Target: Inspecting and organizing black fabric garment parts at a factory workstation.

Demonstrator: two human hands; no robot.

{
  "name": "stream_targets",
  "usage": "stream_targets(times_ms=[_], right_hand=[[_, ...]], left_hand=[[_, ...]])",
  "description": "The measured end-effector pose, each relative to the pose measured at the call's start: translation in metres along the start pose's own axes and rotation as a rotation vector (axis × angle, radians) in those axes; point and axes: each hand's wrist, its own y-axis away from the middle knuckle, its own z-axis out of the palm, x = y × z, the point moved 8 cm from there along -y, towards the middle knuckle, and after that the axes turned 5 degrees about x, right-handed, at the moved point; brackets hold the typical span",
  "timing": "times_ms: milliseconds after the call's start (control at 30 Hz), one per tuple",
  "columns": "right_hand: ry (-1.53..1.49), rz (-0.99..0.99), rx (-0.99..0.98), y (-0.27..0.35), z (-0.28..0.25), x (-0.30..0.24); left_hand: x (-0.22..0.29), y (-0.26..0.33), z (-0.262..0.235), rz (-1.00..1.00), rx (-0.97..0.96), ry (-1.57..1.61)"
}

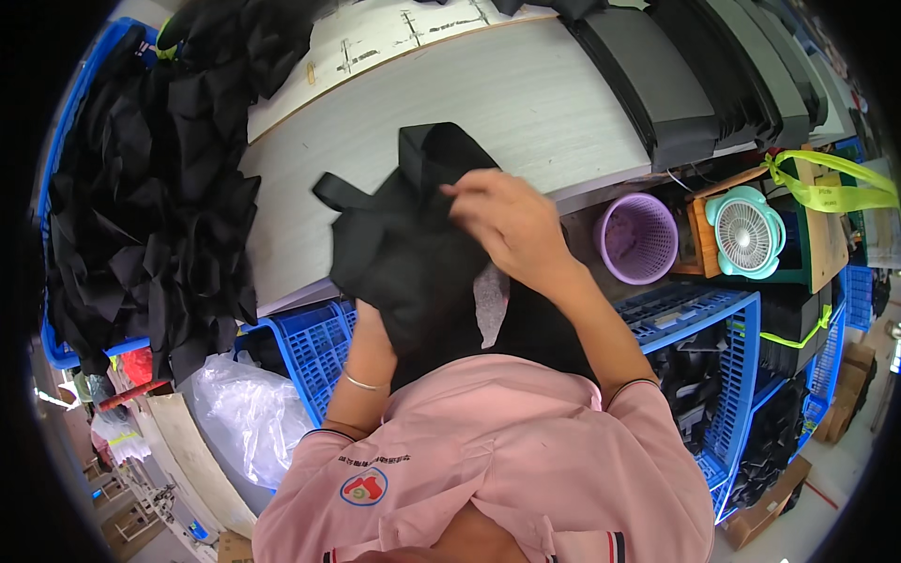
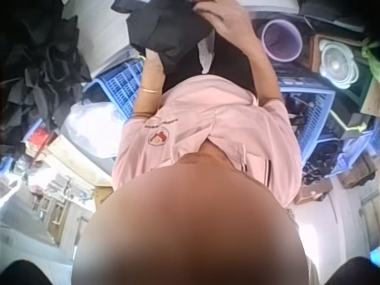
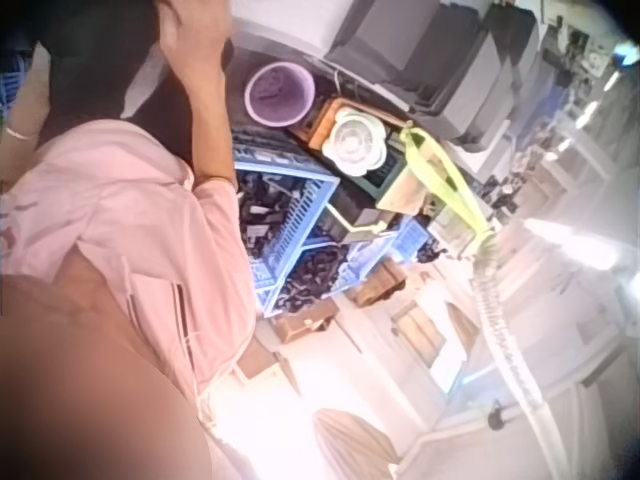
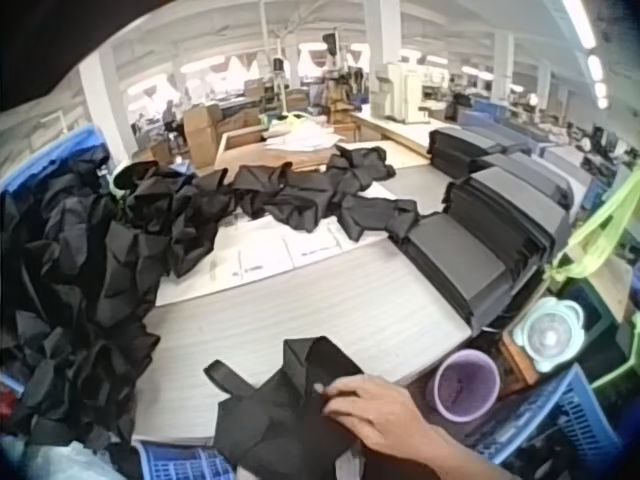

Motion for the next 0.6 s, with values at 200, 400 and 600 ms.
stream_targets(times_ms=[200, 400, 600], right_hand=[[-0.231, 0.033, -0.220, -0.021, -0.037, 0.006], [-0.035, 0.210, 0.405, -0.075, -0.067, 0.083], [0.037, 0.314, 0.477, -0.013, -0.037, 0.088]], left_hand=[[0.056, -0.008, -0.004, -0.030, -0.118, 0.010], [0.032, -0.014, 0.015, 0.190, 0.369, -0.590], [0.089, 0.068, 0.132, 1.063, 0.189, -1.176]])
